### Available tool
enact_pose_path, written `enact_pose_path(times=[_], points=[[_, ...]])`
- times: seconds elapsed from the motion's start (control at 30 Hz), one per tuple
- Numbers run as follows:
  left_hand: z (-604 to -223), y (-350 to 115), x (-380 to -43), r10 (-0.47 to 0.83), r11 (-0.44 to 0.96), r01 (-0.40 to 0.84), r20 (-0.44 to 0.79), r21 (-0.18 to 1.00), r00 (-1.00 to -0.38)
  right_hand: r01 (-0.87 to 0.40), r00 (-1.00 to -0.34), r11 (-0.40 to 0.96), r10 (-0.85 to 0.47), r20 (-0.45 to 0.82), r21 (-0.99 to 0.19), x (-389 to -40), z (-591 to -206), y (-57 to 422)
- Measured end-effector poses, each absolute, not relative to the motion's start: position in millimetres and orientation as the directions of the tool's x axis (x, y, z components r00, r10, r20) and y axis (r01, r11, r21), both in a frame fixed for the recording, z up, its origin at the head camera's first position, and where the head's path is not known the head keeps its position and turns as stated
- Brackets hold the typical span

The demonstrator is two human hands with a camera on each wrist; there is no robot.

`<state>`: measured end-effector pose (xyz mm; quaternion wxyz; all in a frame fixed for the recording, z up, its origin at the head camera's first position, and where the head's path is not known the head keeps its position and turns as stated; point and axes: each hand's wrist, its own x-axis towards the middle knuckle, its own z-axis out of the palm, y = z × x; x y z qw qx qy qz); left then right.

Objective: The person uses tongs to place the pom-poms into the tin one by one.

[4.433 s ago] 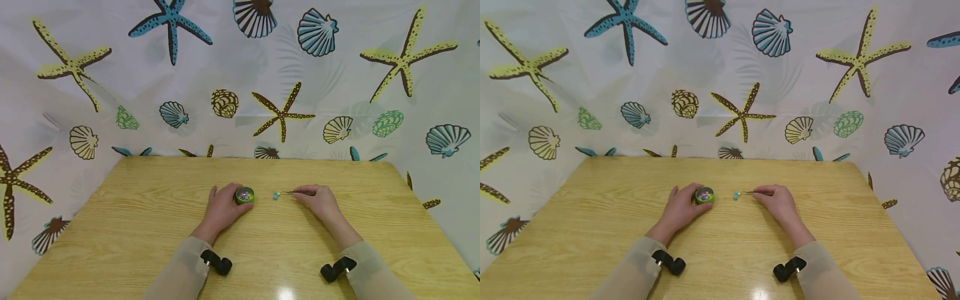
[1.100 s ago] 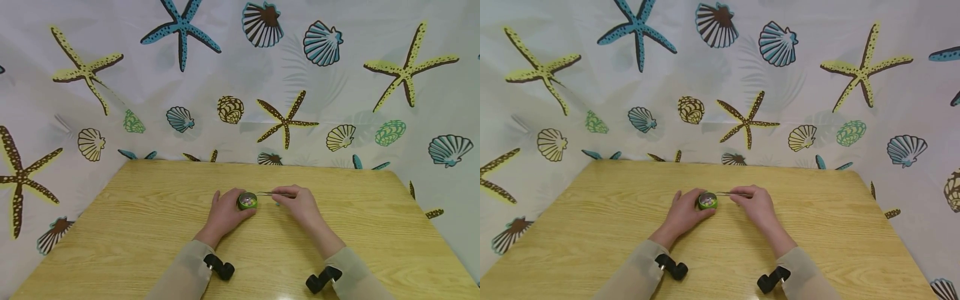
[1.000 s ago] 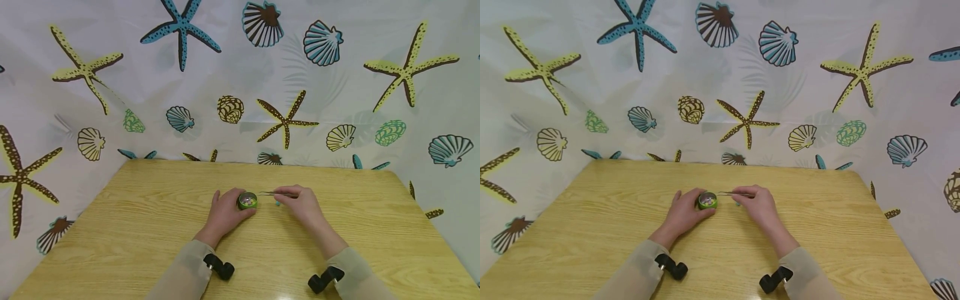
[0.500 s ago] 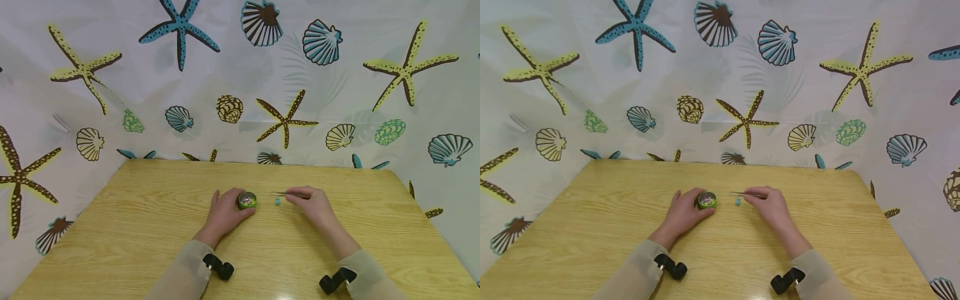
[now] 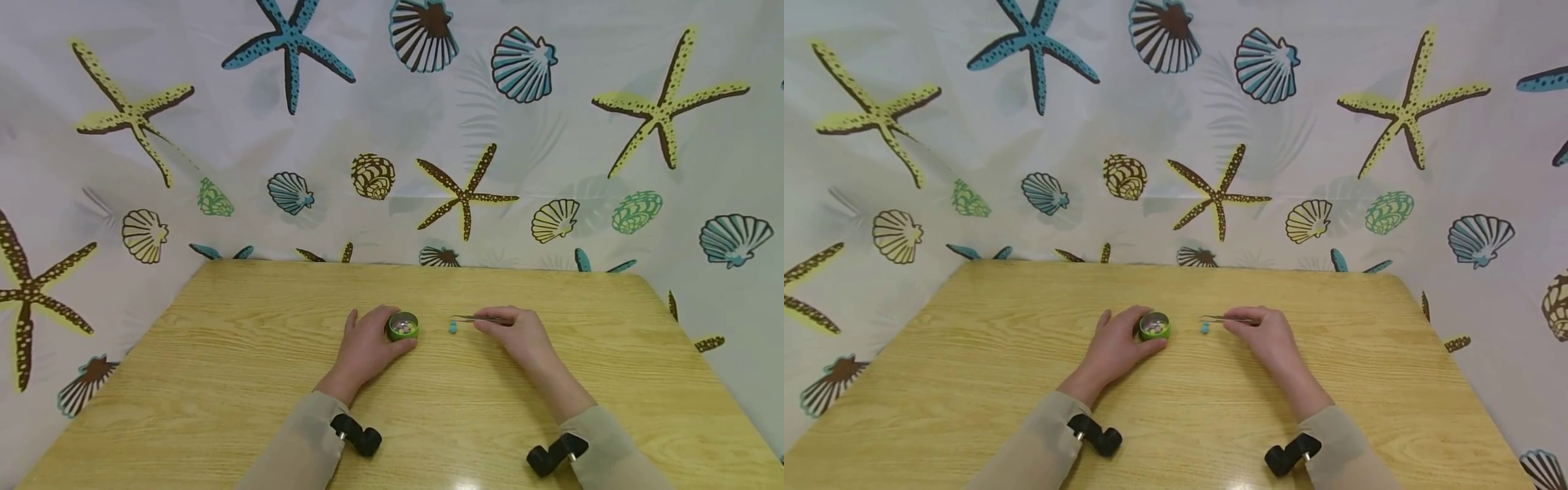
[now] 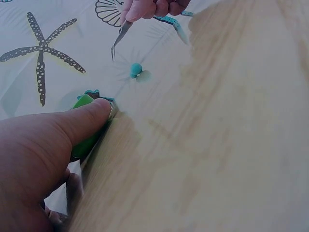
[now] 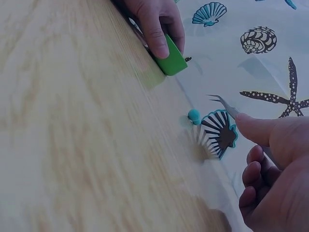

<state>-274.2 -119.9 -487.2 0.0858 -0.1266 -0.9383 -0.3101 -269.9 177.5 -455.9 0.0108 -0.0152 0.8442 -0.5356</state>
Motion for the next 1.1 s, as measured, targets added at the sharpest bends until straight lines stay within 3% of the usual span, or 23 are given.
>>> enact_pose_path(times=[0.47,1.1], points=[[-488.7,-120.3,-274.5,0.182,0.780,0.283,0.232,0.558,-0.956,0.020,-0.998,0.435,-0.040,-0.042,-0.900,-271.7,-463.0,183.3],[-486.3,-120.3,-276.1,0.183,0.782,0.288,0.237,0.553,-0.954,-0.028,-0.998,0.469,-0.059,0.000,-0.883,-272.3,-461.4,182.4]])
